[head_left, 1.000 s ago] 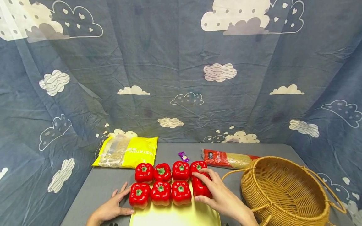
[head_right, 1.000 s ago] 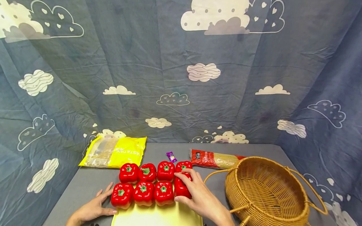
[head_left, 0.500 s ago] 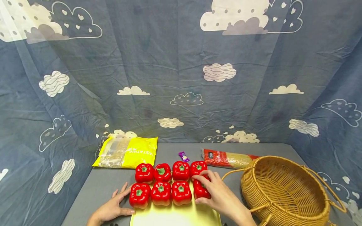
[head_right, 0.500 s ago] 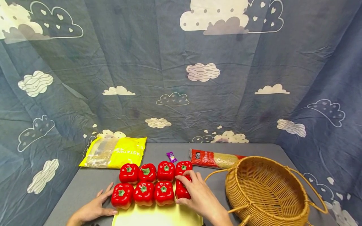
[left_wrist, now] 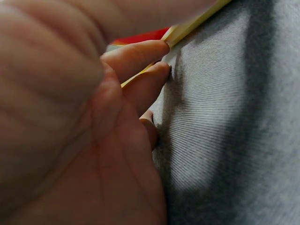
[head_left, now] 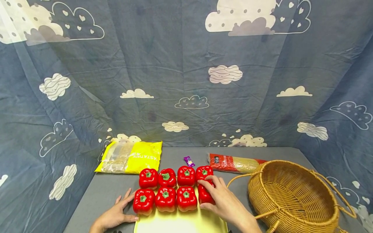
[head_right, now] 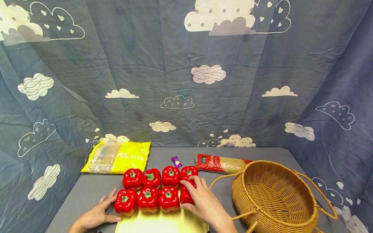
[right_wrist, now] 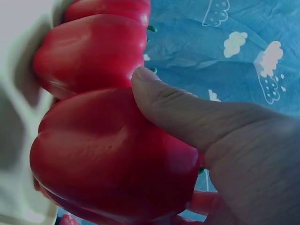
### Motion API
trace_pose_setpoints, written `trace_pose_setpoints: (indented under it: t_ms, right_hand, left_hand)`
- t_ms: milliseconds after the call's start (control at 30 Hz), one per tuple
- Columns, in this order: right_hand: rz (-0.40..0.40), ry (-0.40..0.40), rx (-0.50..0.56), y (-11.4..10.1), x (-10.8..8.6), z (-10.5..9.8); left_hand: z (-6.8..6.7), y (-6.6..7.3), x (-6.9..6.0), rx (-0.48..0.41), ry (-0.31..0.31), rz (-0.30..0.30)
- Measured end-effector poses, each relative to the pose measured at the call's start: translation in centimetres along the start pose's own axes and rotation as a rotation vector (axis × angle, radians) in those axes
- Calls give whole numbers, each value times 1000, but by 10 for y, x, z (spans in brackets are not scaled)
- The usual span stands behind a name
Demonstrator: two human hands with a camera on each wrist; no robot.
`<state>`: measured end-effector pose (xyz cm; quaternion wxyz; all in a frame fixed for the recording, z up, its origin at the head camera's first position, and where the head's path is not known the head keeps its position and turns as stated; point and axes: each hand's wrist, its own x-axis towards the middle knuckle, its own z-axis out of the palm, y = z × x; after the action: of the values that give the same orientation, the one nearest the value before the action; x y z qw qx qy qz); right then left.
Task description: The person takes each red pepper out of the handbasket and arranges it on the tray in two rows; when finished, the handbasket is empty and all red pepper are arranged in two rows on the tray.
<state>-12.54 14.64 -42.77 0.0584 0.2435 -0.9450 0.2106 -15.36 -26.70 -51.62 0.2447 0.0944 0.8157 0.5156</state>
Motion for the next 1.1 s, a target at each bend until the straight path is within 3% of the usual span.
trace_pose_setpoints:
  t_ms: [233,400,500,1100]
  right_hand:
    - [-4,-3,-11,1,1,2]
    - [-6,-16,-13,2,2,3]
    - [-3,-23,-11,3,3,4]
    - [-7,-26,-46,7,5,12]
  left_hand:
    - [0,-3,2,10,2,-16]
    - [-6,-30,16,8,6,-11]
    - [-7,-39,21,4,10,-9]
    - [-5,-37,19,6,22,-29]
